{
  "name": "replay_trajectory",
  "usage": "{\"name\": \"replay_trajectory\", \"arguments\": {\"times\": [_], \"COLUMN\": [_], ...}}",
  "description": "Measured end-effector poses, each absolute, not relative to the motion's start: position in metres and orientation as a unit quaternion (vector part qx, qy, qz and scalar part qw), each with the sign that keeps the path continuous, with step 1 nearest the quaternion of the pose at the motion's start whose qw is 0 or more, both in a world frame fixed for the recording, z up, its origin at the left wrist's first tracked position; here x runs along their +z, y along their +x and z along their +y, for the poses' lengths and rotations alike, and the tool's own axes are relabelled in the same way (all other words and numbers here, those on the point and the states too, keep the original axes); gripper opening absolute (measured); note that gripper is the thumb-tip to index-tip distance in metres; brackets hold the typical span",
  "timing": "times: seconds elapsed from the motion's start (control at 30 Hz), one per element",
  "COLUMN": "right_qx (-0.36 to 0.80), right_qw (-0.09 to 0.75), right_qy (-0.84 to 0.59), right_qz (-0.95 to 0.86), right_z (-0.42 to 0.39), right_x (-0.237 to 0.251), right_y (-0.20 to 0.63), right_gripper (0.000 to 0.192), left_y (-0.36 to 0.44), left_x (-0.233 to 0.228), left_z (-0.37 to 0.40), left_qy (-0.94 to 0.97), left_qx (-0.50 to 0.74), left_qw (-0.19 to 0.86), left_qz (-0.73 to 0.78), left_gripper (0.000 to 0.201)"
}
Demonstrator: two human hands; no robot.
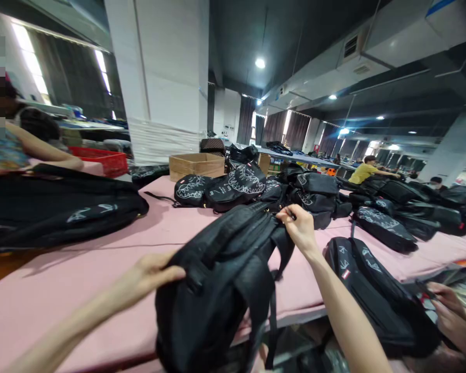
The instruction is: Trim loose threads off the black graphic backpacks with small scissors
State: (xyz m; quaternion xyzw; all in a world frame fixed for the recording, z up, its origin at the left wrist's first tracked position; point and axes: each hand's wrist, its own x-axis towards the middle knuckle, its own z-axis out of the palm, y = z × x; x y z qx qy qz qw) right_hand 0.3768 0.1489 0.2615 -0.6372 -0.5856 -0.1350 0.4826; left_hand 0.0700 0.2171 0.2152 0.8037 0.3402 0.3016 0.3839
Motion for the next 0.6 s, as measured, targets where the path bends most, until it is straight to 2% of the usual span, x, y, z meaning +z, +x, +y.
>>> {"name": "replay_trajectory", "arguments": {"times": [0.07, 0.1, 0.17, 0.23, 0.3, 0.37, 0.47, 0.6], "right_qx": [-0.085, -0.072, -0.061, -0.061, -0.07, -0.076, -0.097, -0.186], "right_qw": [0.504, 0.518, 0.54, 0.55, 0.55, 0.543, 0.492, 0.342], "right_qy": [-0.633, -0.631, -0.625, -0.619, -0.614, -0.616, -0.641, -0.709], "right_qz": [-0.581, -0.574, -0.56, -0.558, -0.562, -0.566, -0.582, -0.588], "right_z": [0.142, 0.139, 0.136, 0.137, 0.138, 0.138, 0.133, 0.132], "right_x": [0.256, 0.253, 0.247, 0.245, 0.245, 0.248, 0.253, 0.264], "right_y": [0.367, 0.361, 0.35, 0.342, 0.339, 0.34, 0.342, 0.34], "right_gripper": [0.019, 0.02, 0.022, 0.024, 0.026, 0.026, 0.023, 0.013], "left_y": [0.055, 0.053, 0.062, 0.084, 0.112, 0.139, 0.162, 0.16], "left_x": [0.238, 0.25, 0.268, 0.274, 0.27, 0.262, 0.253, 0.249], "left_z": [0.244, 0.249, 0.242, 0.216, 0.188, 0.167, 0.154, 0.145], "left_qy": [0.837, 0.842, 0.827, 0.812, 0.861, 0.867, 0.856, 0.879], "left_qx": [0.26, 0.277, 0.379, 0.478, 0.446, 0.389, 0.345, 0.334], "left_qw": [0.347, 0.305, 0.17, 0.002, -0.131, -0.23, -0.278, -0.252], "left_qz": [0.333, 0.348, 0.379, 0.334, 0.207, 0.208, 0.266, 0.228], "left_gripper": [0.028, 0.029, 0.033, 0.034, 0.029, 0.032, 0.047, 0.039]}}
